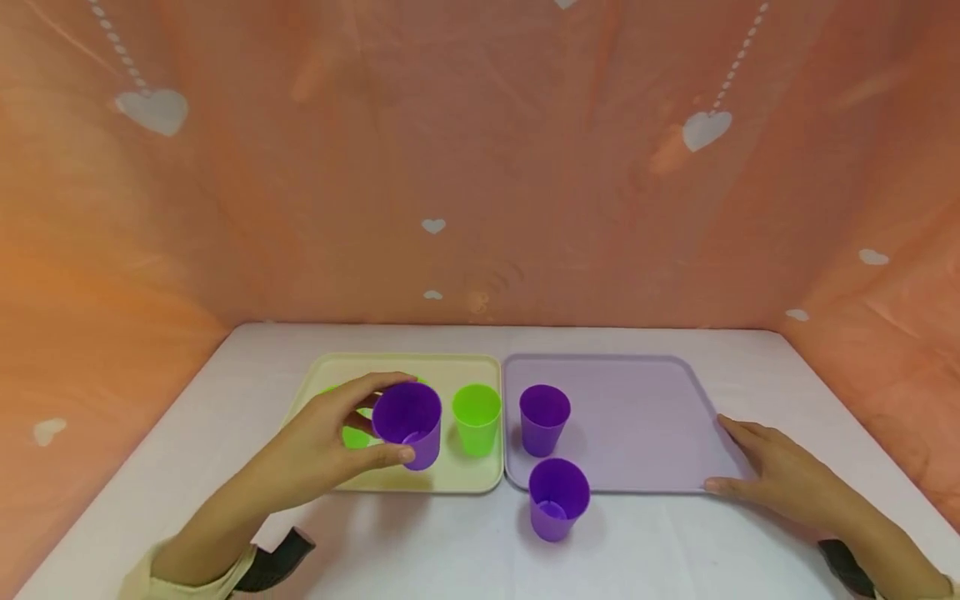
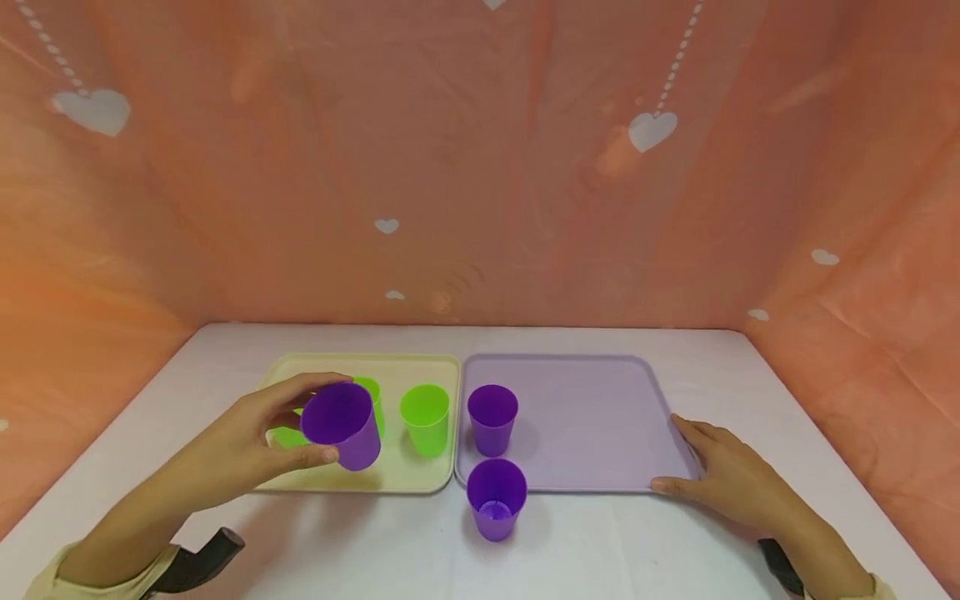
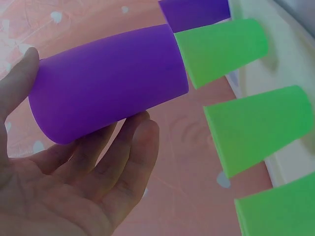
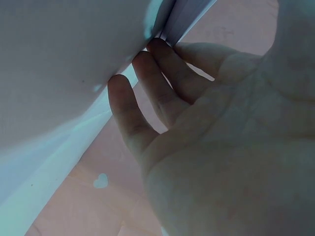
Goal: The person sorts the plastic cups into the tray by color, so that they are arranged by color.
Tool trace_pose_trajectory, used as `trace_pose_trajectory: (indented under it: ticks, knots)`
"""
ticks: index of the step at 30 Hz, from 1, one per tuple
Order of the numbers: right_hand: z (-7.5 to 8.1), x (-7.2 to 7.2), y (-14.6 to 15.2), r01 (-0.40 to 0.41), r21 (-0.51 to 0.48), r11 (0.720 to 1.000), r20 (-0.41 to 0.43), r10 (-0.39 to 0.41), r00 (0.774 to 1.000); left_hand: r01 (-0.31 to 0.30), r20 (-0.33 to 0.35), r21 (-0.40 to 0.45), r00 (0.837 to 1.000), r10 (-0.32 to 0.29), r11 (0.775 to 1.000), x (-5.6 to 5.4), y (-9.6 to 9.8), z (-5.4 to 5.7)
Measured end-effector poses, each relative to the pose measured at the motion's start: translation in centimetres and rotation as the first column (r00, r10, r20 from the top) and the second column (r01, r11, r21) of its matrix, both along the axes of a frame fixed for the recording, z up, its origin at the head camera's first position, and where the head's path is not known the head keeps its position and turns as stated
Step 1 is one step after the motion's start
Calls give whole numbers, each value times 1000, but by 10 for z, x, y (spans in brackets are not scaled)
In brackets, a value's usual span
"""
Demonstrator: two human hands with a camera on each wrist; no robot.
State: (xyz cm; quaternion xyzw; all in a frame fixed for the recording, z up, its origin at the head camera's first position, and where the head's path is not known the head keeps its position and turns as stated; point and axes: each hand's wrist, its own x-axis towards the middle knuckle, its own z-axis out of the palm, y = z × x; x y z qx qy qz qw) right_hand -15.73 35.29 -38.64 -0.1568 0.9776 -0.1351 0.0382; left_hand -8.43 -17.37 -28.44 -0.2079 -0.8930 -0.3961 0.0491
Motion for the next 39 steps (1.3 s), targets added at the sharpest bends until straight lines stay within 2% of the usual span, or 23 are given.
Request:
trace_pose_trajectory:
  ticks: [4,8,13,19,27,39]
  knots:
    - [1,0,-2,9,-2,1000,14,-9,1000,-7,44,21,999,6,1000,-7,7,4]
    - [2,0,0,5,0,1000,10,-5,1000,-41,104,28,994,38,999,-11,15,4]
    - [3,-1,2,1,8,1000,-5,-1,1000,-57,106,51,993,52,997,-17,24,3]
    - [1,-3,1,-6,18,1000,-9,6,1000,-32,111,85,994,22,996,-27,35,0]
    - [0,-2,-1,-1,16,1000,8,1,1000,-7,175,138,984,-17,990,-40,52,-1]
    - [0,-1,0,-7,22,1000,-6,7,1000,19,181,190,982,-54,982,-52,72,-4]
